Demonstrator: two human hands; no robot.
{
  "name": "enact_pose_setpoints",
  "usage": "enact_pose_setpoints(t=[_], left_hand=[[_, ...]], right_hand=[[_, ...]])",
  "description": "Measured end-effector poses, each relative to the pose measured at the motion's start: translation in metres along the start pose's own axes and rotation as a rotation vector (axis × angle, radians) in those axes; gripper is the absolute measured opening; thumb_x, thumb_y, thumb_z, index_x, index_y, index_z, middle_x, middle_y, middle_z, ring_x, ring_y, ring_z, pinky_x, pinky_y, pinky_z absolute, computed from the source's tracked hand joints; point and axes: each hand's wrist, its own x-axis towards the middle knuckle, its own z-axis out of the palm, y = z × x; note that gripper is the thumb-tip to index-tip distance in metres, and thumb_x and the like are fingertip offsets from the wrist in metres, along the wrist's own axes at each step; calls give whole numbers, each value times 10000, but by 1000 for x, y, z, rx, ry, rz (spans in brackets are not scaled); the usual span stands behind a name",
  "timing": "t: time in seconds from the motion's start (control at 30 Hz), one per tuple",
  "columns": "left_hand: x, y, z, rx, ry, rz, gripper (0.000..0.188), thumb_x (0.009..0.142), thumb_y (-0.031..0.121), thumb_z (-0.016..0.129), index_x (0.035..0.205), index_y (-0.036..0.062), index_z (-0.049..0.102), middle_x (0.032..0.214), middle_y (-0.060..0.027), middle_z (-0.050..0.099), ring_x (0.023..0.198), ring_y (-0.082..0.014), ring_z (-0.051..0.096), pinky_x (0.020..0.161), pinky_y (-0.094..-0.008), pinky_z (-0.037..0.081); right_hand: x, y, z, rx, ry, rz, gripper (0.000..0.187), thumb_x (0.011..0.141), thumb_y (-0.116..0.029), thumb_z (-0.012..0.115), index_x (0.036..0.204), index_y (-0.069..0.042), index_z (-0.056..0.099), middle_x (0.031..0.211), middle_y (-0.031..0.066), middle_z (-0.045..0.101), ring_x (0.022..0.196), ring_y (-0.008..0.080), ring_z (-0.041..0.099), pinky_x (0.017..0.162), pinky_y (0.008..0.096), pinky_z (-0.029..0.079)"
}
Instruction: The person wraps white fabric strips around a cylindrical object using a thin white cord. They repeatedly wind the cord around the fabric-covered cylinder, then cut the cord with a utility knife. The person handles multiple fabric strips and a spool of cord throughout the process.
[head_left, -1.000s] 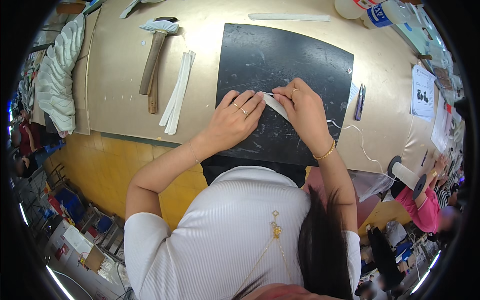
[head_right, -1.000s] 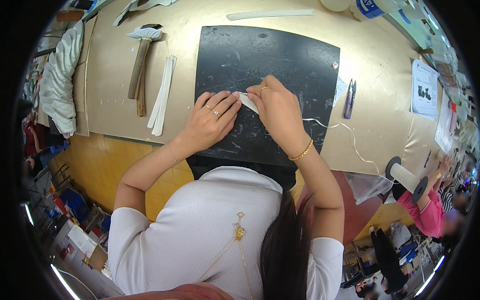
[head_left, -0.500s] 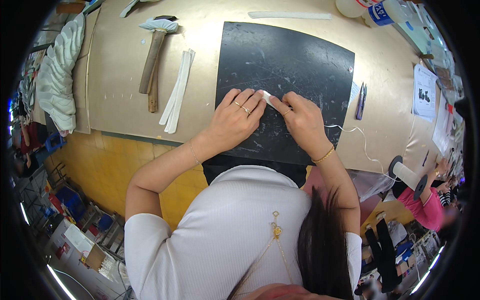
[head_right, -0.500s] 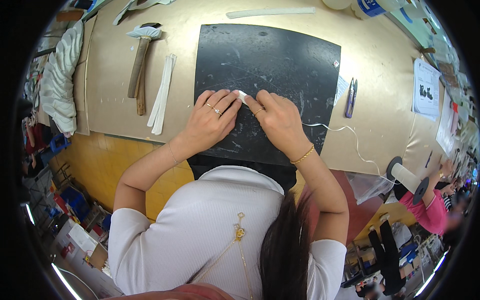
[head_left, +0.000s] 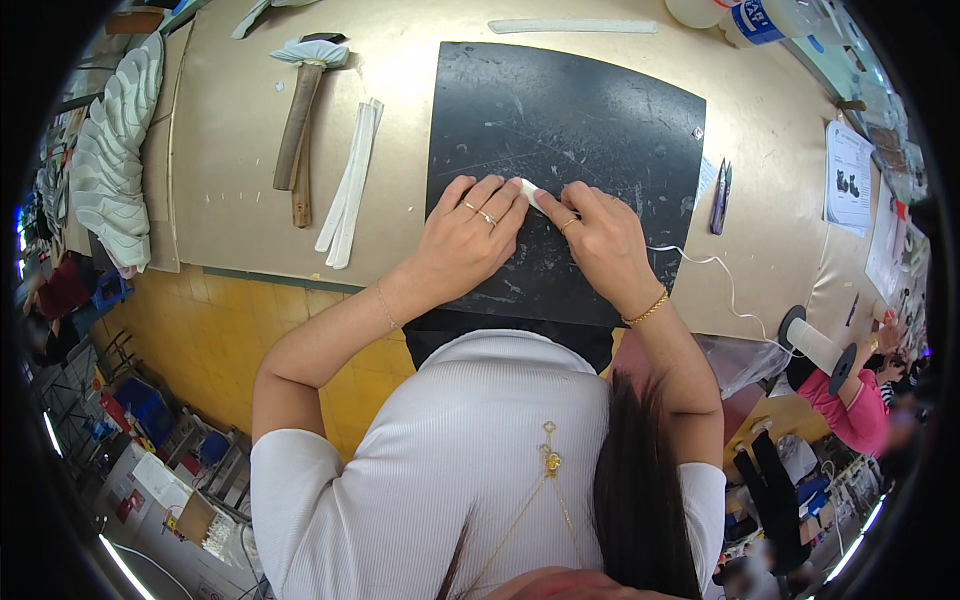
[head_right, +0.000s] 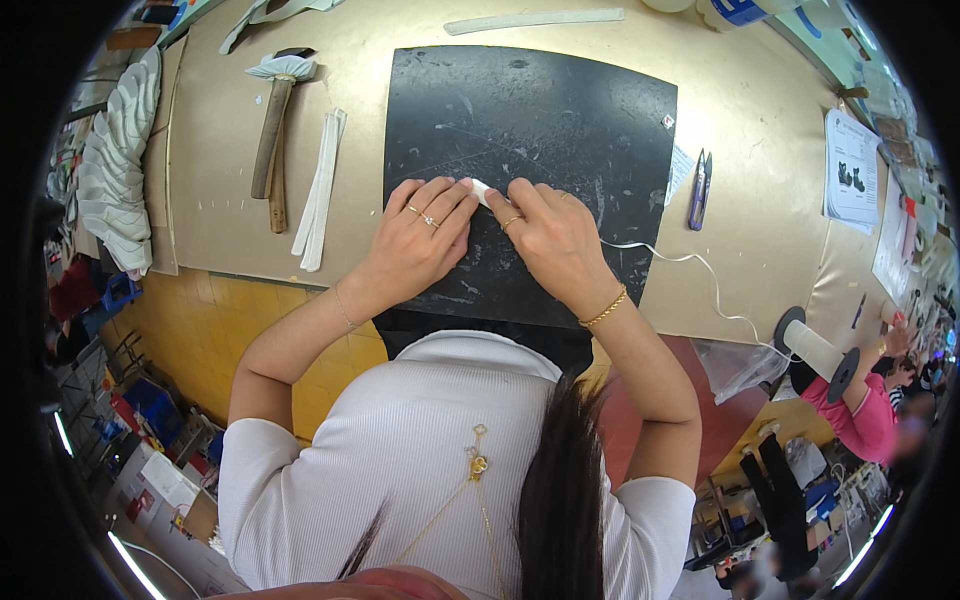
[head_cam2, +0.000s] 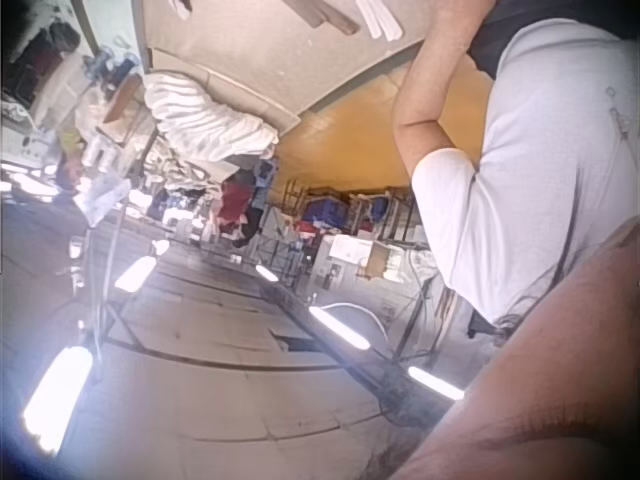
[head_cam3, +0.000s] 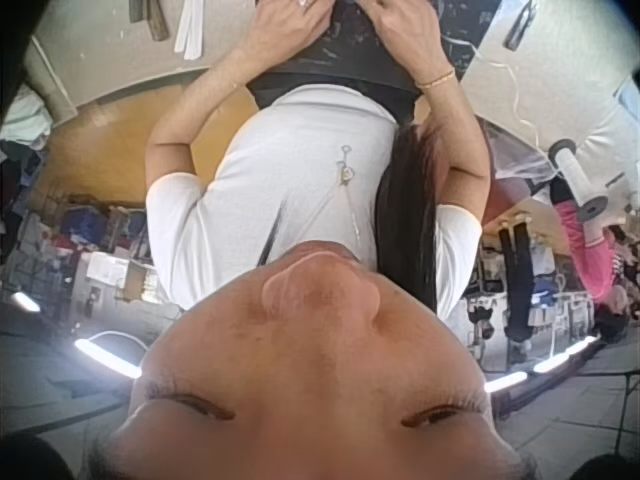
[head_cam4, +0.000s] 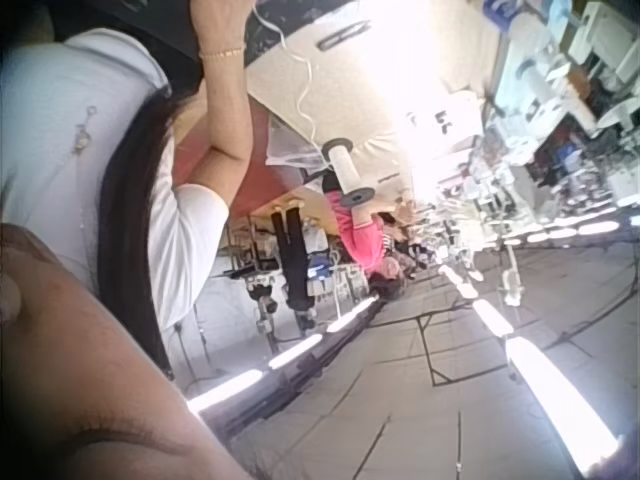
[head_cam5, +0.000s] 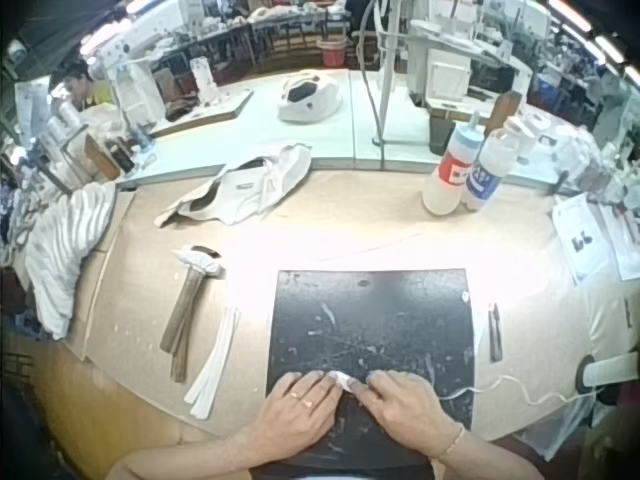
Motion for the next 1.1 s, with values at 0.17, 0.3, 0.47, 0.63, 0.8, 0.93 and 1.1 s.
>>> enact_pose_setpoints(t=[0.17, 0.3, 0.47, 0.63, 0.8, 0.93, 1.1], left_hand=[[1, 0, 5, 3, -3, -29, 453, 766, 110, 740, 1198, 9, 648, 1212, -100, 614, 1154, -255, 556, 980, -432, 425], [1, -5, 5, -15, -12, -151, 492, 794, 137, 748, 1260, 37, 627, 1213, -100, 609, 1156, -273, 552, 990, -453, 402], [-6, -16, -8, -32, 71, -272, 499, 820, 119, 742, 1293, 38, 606, 1276, -127, 607, 1204, -314, 558, 1030, -473, 396], [-6, -2, 4, -161, -27, -36, 491, 826, 96, 728, 1293, 16, 596, 1377, -151, 583, 1312, -325, 534, 1086, -477, 410], [-5, 1, 10, -147, -22, -59, 503, 829, 105, 730, 1303, 8, 592, 1359, -146, 600, 1314, -316, 536, 1085, -464, 413], [-5, 4, 10, -100, -30, -59, 536, 833, 136, 739, 1333, 18, 587, 1353, -140, 603, 1310, -302, 536, 1077, -461, 412], [-4, 9, 11, -39, -52, -73, 553, 832, 175, 753, 1341, 28, 596, 1347, -129, 599, 1305, -284, 530, 1065, -465, 412]], right_hand=[[2, -3, -2, -7, -17, 10, 321, 808, -110, 660, 1118, -56, 724, 853, 27, 517, 730, 157, 596, 632, 307, 503], [1, -8, -4, -16, -58, 51, 393, 820, -98, 631, 1204, -84, 718, 875, 25, 538, 751, 169, 592, 670, 311, 504], [0, -9, -2, -21, -30, 57, 310, 819, -117, 649, 1117, -59, 710, 859, 30, 515, 747, 165, 601, 649, 319, 499], [1, -11, -3, -3, -35, 85, 341, 818, -89, 647, 1151, -83, 719, 879, 30, 538, 755, 183, 604, 666, 325, 502], [-20, 0, -12, 90, 56, 142, 349, 793, -33, 700, 1130, -114, 740, 870, 25, 590, 729, 198, 605, 651, 338, 493], [-51, -1, -27, 65, 95, 165, 346, 776, -17, 719, 1108, -109, 744, 861, 18, 601, 705, 184, 592, 639, 330, 476], [-73, -2, -30, 27, 76, 186, 349, 787, -19, 705, 1122, -109, 745, 875, 13, 594, 703, 167, 580, 637, 320, 468]])
